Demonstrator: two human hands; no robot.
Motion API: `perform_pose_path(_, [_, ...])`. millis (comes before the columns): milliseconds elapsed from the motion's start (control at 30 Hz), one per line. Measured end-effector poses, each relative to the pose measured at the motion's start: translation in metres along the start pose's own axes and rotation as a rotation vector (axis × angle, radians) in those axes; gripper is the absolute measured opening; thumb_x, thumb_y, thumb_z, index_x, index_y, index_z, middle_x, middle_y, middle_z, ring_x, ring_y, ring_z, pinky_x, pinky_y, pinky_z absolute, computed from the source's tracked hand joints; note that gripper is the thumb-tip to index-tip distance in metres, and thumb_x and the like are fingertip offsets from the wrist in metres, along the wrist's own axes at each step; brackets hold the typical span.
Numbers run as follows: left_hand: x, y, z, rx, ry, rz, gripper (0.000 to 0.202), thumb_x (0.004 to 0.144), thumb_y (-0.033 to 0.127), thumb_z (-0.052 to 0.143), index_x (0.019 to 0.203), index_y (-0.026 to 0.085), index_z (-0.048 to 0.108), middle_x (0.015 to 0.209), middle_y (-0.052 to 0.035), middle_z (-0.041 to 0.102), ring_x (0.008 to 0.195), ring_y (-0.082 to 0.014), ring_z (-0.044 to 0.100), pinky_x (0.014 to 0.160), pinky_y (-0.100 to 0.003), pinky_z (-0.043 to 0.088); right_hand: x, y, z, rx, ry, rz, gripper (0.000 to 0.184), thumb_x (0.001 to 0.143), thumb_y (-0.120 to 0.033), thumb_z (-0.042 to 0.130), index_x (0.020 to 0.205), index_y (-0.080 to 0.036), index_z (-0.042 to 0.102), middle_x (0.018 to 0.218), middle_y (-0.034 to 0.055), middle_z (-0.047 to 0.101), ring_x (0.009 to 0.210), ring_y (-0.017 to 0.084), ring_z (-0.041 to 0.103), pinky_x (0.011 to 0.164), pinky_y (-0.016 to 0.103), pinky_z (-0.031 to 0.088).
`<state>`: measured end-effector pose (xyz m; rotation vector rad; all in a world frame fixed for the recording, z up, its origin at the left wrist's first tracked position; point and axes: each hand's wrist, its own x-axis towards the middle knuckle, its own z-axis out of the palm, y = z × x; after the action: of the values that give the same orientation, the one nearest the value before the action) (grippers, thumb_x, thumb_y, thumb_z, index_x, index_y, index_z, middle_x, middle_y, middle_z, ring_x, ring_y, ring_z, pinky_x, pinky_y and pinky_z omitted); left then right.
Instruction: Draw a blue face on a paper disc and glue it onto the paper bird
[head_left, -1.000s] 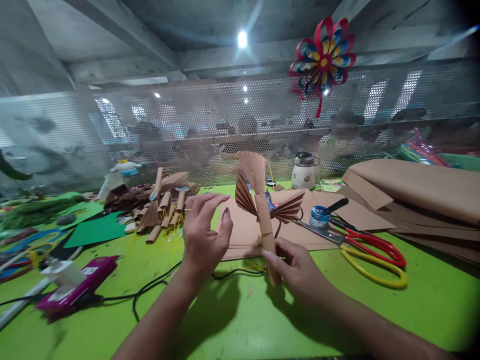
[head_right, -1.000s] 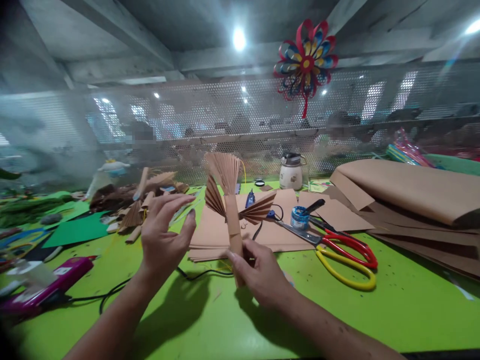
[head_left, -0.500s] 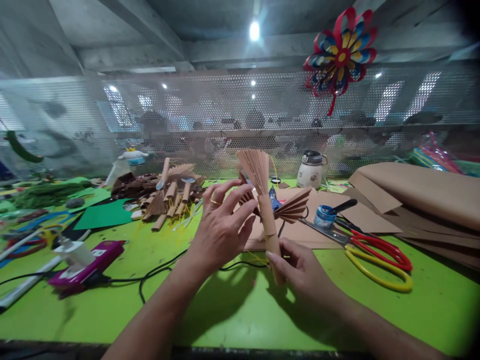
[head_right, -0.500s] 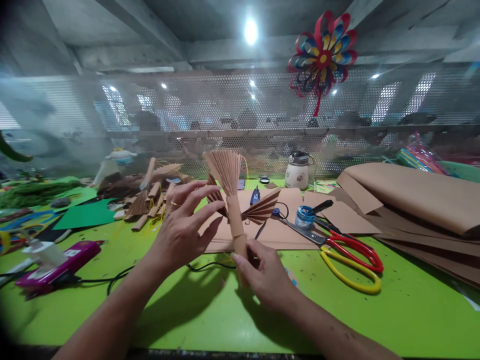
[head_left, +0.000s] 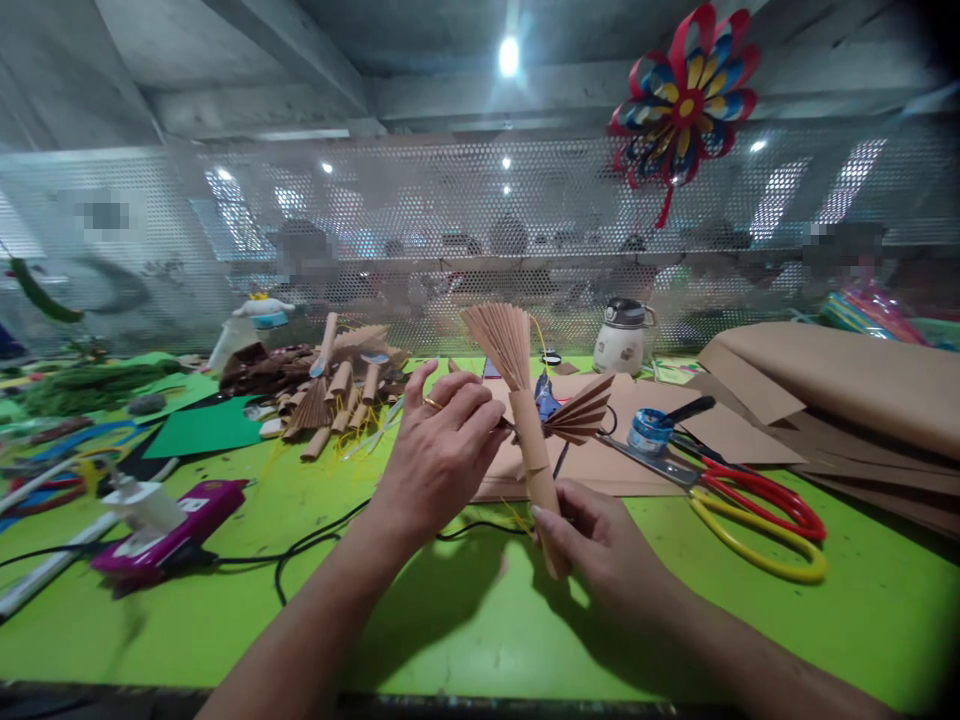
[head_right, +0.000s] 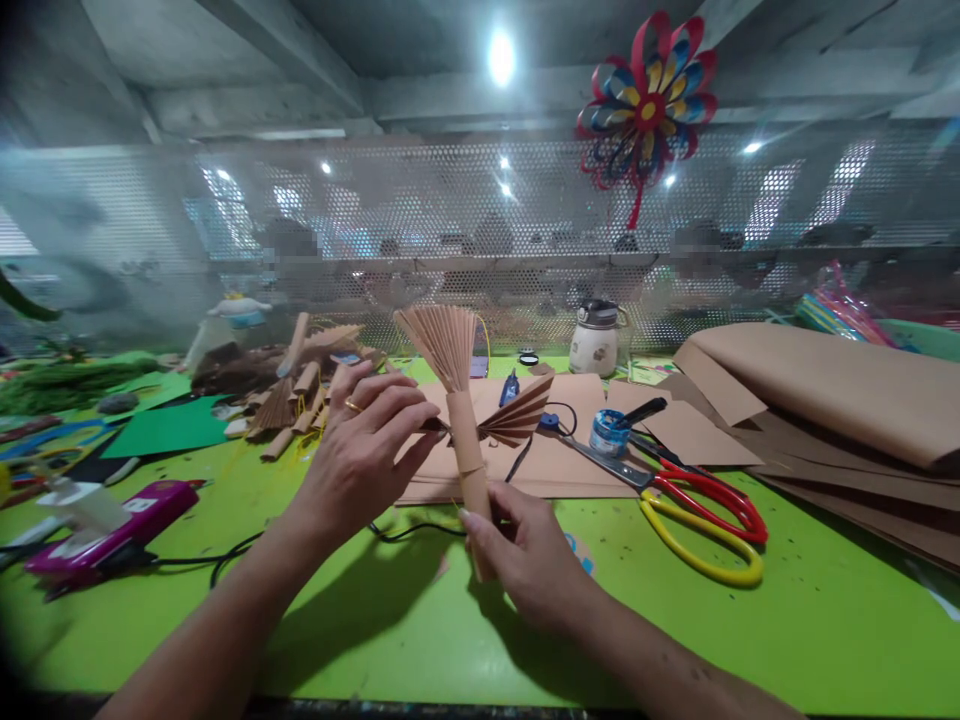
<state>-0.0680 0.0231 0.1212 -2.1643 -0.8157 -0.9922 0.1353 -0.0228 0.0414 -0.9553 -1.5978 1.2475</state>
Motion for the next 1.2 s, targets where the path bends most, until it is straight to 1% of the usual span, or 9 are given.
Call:
perform_pose_path(267, [-0.002,0.002,0.006,0.0,0.103,0.007,0.005,0.098,0.014,0.067,0.102,0.018,0.066,0.11,-0.012,0.073,0.116,-0.0314,0.064,0.107,-0.056,0.048,0.0,-0.002,0.001,0.046,0.005,-0.021,0.036,0.097,-0.053,0.063,0.087,-0.019,0.057,0.074,-0.0016,0.054,0.064,0.013,0.047,0.058,0.029,0.041])
perform_pose_path(400, [-0.003,0.003,0.008,0.0,0.1,-0.016,0.008,0.096,0.012,0.069,0.1,0.017,0.065,0.102,-0.0111,0.072,0.107,-0.0313,0.064,0.105,-0.059,0.048,-0.001,-0.003,0.001,0.013,0.019,-0.033,0.035,0.098,-0.051,0.062,0.086,-0.019,0.057,0.074,-0.0009,0.054,0.064,0.014,0.048,0.057,0.029,0.041])
perform_pose_path(533, [-0.005,0.004,0.007,-0.013,0.089,-0.022,0.006,0.096,0.014,0.067,0.094,0.018,0.064,0.088,-0.0076,0.066,0.089,-0.0275,0.059,0.099,-0.059,0.05,-0.002,-0.002,0.001,-0.023,0.034,-0.063,0.031,0.098,-0.047,0.06,0.088,-0.019,0.058,0.075,0.0,0.056,0.064,0.014,0.049,0.058,0.029,0.042])
perform_pose_path(600, [-0.004,0.003,0.005,-0.03,0.084,-0.02,0.005,0.097,0.016,0.066,0.093,0.018,0.064,0.086,-0.0078,0.063,0.085,-0.0269,0.057,0.093,-0.056,0.053,-0.002,-0.001,0.001,-0.052,0.042,-0.082,0.028,0.098,-0.046,0.06,0.089,-0.019,0.058,0.076,0.0001,0.055,0.066,0.015,0.049,0.058,0.03,0.042])
perform_pose_path(667, [-0.004,0.001,0.001,-0.061,0.061,-0.015,0.001,0.097,0.016,0.065,0.096,0.017,0.065,0.091,-0.0098,0.063,0.087,-0.0275,0.057,0.086,-0.051,0.054,-0.002,0.0,0.001,-0.078,0.052,-0.094,0.028,0.099,-0.045,0.059,0.089,-0.019,0.059,0.076,0.0004,0.054,0.067,0.016,0.049,0.059,0.03,0.042])
perform_pose_path(767, [-0.004,-0.003,-0.002,-0.107,0.012,-0.005,0.011,0.096,0.014,0.063,0.108,0.015,0.065,0.1,-0.0121,0.066,0.091,-0.0276,0.06,0.08,-0.045,0.054,-0.002,0.001,0.0,-0.083,0.066,-0.093,0.028,0.099,-0.045,0.058,0.088,-0.019,0.058,0.076,0.0006,0.054,0.068,0.016,0.049,0.061,0.031,0.043])
perform_pose_path(933, [-0.006,-0.002,0.002,-0.17,0.02,-0.013,0.006,0.1,0.013,0.061,0.104,0.016,0.063,0.091,-0.0077,0.066,0.081,-0.0226,0.061,0.072,-0.036,0.053,0.001,0.001,-0.001,-0.051,0.078,-0.062,0.031,0.099,-0.047,0.06,0.086,-0.019,0.056,0.075,0.0,0.053,0.066,0.015,0.049,0.06,0.031,0.043])
perform_pose_path(1067, [-0.008,0.007,0.006,-0.208,0.003,-0.03,0.007,0.1,0.011,0.058,0.103,0.014,0.064,0.088,-0.0077,0.065,0.076,-0.0213,0.061,0.069,-0.035,0.053,0.002,0.002,0.0,-0.013,0.082,-0.061,0.033,0.098,-0.049,0.06,0.084,-0.02,0.055,0.074,-0.0003,0.052,0.064,0.015,0.049,0.058,0.03,0.043])
perform_pose_path(1200, [-0.008,0.017,0.006,-0.255,-0.032,-0.055,0.012,0.101,0.012,0.056,0.109,0.011,0.065,0.089,-0.0086,0.064,0.076,-0.022,0.06,0.068,-0.036,0.053,0.002,0.002,0.001,-0.005,0.1,-0.078,0.035,0.097,-0.051,0.063,0.083,-0.02,0.055,0.073,-0.0005,0.051,0.066,0.015,0.047,0.06,0.03,0.042])
